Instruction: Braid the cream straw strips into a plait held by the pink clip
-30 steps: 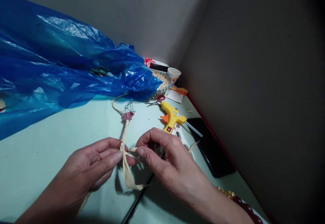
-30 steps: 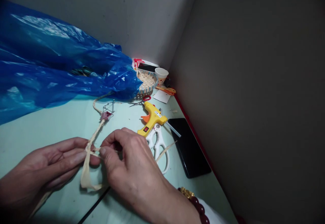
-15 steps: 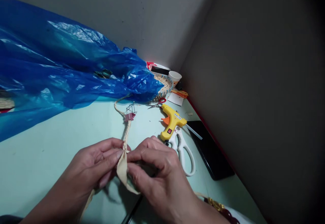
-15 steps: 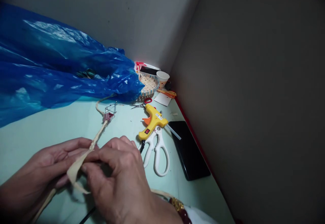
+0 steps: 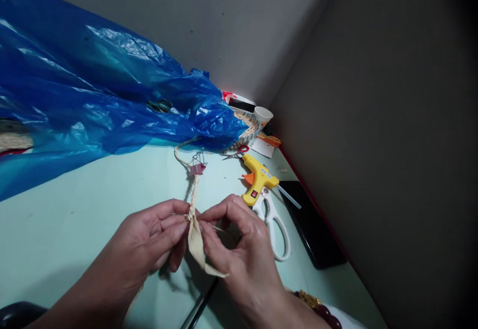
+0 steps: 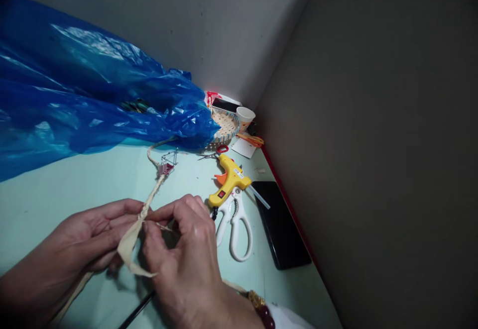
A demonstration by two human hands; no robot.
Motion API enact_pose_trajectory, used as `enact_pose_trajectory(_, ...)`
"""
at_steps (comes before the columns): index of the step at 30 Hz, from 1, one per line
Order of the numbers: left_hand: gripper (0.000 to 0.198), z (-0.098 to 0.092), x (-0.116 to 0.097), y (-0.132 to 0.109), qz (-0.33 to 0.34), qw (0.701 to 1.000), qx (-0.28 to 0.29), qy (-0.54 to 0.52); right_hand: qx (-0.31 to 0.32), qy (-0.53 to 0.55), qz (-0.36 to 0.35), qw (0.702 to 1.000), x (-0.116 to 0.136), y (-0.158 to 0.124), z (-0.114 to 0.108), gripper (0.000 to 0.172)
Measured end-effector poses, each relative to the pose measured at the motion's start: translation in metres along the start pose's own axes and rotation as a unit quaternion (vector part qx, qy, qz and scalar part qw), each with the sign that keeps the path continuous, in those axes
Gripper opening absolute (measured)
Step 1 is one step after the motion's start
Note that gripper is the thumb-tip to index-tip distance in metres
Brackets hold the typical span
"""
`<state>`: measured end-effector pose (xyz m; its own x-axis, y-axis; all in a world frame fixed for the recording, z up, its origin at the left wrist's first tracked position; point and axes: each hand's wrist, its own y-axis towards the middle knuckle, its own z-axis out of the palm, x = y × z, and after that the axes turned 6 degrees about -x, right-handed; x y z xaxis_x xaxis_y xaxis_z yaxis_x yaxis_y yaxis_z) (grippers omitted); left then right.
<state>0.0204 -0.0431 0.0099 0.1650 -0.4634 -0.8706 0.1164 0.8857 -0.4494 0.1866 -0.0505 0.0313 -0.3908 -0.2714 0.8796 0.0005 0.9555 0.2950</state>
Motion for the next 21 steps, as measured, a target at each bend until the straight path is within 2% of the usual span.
enact_pose_trajectory(7, 0.041, -0.001, -0.002, -0.002, -0.019, 0.999, 0.032, -0.008, 0.009, -0.047, -0.022, 0.999, -0.002, -0.002, 0.001, 0.009)
enact_pose_trajectory(12, 0.046, -0.001, -0.003, -0.003, -0.01, 0.999, 0.006, 0.04, 0.02, -0.059, -0.024, 0.998, -0.002, -0.005, -0.001, 0.002)
enact_pose_trajectory(16, 0.05, -0.003, 0.002, 0.001, 0.006, 0.999, -0.029, 0.04, 0.052, -0.088, -0.035, 0.994, 0.0, -0.005, -0.006, 0.004)
enact_pose_trajectory(21, 0.056, -0.005, 0.005, 0.004, 0.007, 0.997, -0.039, 0.059, 0.093, -0.111, -0.048, 0.988, 0.001, 0.001, -0.015, 0.012)
